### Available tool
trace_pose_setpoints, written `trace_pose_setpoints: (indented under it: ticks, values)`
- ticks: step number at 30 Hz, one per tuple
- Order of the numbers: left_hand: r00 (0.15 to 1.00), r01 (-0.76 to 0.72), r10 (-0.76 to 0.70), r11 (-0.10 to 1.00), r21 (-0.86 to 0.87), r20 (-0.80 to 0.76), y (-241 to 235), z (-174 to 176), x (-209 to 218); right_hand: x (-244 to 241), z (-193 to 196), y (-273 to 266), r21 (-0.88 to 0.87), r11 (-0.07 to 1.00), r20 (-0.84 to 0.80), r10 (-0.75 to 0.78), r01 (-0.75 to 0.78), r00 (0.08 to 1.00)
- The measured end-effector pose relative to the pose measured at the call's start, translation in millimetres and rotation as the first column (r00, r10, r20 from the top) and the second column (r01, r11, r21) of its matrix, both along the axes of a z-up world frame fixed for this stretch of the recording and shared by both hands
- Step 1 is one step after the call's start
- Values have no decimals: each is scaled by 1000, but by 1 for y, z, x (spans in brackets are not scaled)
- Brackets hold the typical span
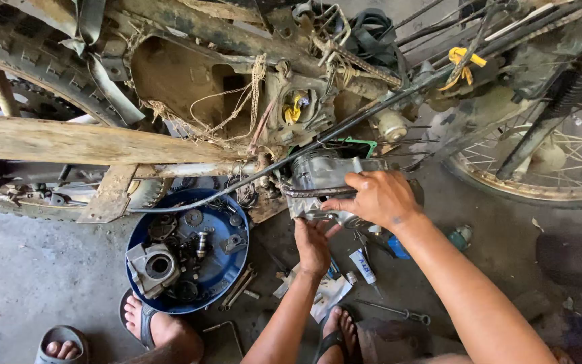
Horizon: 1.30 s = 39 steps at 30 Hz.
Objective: The person is working on the engine of a motorcycle, handling a metal casing and various small parts. They pick up bolts and components from a blue tray and the floor, attempting to fit them into the engine area. The person also uses a power drill to work on the engine.
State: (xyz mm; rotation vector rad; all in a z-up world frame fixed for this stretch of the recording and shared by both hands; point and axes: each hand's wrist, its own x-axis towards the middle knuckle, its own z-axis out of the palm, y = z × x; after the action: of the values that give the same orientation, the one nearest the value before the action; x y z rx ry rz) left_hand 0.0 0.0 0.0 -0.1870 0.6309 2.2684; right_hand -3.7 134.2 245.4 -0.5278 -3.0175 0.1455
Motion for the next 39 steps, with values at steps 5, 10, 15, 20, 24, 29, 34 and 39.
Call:
trace_pose_setpoints:
  ticks: [5,10,15,20,24,29,34,39]
  values:
    - [1000,-5,5,1000,17,-22,-2,13,-4,-2,-1,-1,23,1000,12,-6,6,1000]
    - [997,-46,42,997,67,62,-1,25,-3,-2,3,-6,-21,999,68,-47,48,997]
    - [992,-86,80,994,61,95,4,14,6,3,5,-11,-55,998,-13,-41,40,999]
    - [988,-92,82,993,69,129,4,15,2,5,7,-12,-52,997,-8,-61,61,998]
    - [994,-75,69,994,78,79,3,25,-2,5,12,-12,-82,994,9,-66,66,998]
    - [994,-70,61,994,89,93,4,18,-2,5,4,-10,-153,986,-35,-69,62,997]
    - [1000,-21,18,992,123,24,1,15,-5,3,8,-17,-89,996,-21,-16,14,1000]
    - [1000,18,-17,990,139,-8,1,4,-6,2,8,-22,-86,996,-37,-12,8,999]
